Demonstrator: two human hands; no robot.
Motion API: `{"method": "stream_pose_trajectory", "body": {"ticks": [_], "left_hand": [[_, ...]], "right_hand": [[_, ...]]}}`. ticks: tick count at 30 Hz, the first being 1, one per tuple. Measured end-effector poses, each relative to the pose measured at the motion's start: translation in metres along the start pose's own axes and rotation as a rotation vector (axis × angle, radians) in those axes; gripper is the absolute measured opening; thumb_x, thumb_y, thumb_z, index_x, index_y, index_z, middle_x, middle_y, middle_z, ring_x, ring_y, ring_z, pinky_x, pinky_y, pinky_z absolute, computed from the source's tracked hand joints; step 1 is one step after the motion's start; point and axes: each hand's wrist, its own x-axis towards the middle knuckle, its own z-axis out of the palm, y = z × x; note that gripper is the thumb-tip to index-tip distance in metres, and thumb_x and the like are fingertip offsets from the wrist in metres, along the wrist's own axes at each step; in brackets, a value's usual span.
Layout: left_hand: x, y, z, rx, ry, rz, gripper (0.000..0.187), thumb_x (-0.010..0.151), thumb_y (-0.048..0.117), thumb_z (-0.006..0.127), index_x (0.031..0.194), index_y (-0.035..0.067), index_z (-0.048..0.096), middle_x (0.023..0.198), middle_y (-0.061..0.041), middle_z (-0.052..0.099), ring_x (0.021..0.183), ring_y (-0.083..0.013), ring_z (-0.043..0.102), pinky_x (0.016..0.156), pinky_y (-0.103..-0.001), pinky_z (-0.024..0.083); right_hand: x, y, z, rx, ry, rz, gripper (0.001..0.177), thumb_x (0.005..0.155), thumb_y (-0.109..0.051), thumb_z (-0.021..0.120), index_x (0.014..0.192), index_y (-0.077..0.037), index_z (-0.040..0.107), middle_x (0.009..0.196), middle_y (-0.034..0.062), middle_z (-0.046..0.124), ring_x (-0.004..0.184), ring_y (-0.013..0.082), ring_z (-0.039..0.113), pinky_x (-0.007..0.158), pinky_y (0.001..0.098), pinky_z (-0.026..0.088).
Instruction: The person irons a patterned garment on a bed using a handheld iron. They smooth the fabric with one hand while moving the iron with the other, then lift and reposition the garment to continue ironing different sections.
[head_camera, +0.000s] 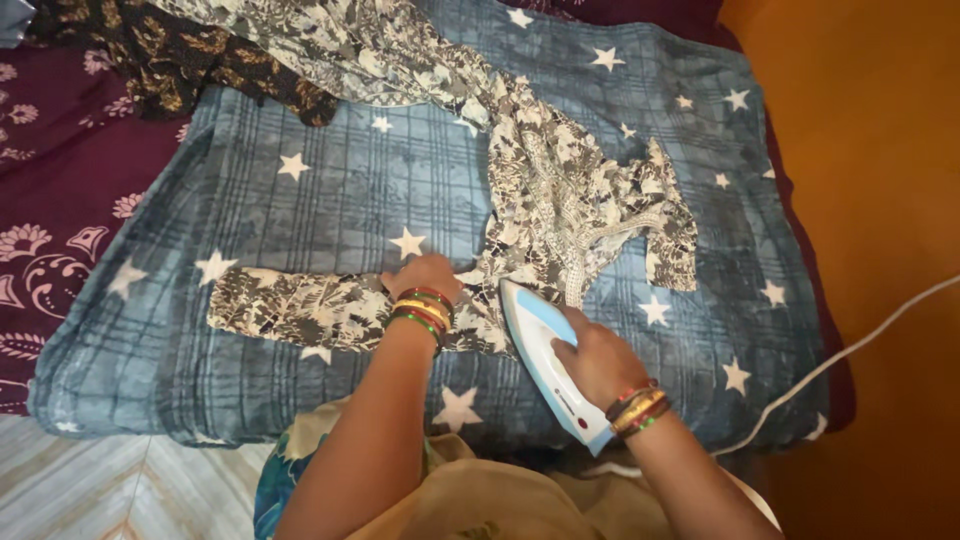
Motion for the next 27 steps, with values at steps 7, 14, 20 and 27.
{"method": "stream_pose_trajectory", "body": {"ticks": [7, 14, 20, 27], "left_hand": [[0.008, -0.002, 0.016, 0.027, 0.031, -0.016, 0.026, 0.095, 0.023, 0.061, 0.111, 0.011, 0.078, 0.117, -0.014, 0.075, 0.111, -0.0326, 0.072, 0.115, -0.066, 0.032], [0.0, -0.001, 0.011, 0.015, 0.053, -0.015, 0.026, 0.095, 0.022, 0.06, 0.109, 0.011, 0.078, 0.115, -0.014, 0.075, 0.108, -0.0331, 0.072, 0.112, -0.064, 0.034], [-0.003, -0.003, 0.008, 0.032, 0.057, -0.016, 0.027, 0.094, 0.022, 0.06, 0.113, 0.013, 0.077, 0.119, -0.012, 0.074, 0.109, -0.0321, 0.072, 0.11, -0.063, 0.035], [-0.009, 0.024, 0.036, 0.163, 0.485, 0.281, 0.042, 0.085, 0.022, 0.057, 0.126, 0.018, 0.065, 0.135, -0.011, 0.062, 0.116, -0.0313, 0.062, 0.091, -0.063, 0.04]], "right_hand": [[0.028, -0.017, 0.004, -0.108, -0.034, -0.055, 0.052, 0.091, -0.032, 0.062, 0.137, -0.009, 0.054, 0.099, 0.0276, 0.072, 0.092, 0.045, 0.07, 0.083, 0.0542, 0.055], [0.043, -0.02, 0.015, -0.129, 0.023, -0.031, 0.052, 0.093, -0.03, 0.059, 0.139, -0.007, 0.051, 0.102, 0.0293, 0.069, 0.093, 0.0476, 0.068, 0.083, 0.0552, 0.055], [0.053, -0.003, 0.02, -0.107, 0.014, 0.088, 0.052, 0.096, -0.031, 0.059, 0.138, -0.003, 0.047, 0.103, 0.0318, 0.068, 0.097, 0.0493, 0.067, 0.088, 0.0559, 0.053], [0.076, 0.006, 0.024, -0.078, 0.016, 0.102, 0.056, 0.094, -0.029, 0.058, 0.145, -0.011, 0.041, 0.101, 0.0305, 0.071, 0.097, 0.0494, 0.068, 0.088, 0.0565, 0.052]]}}
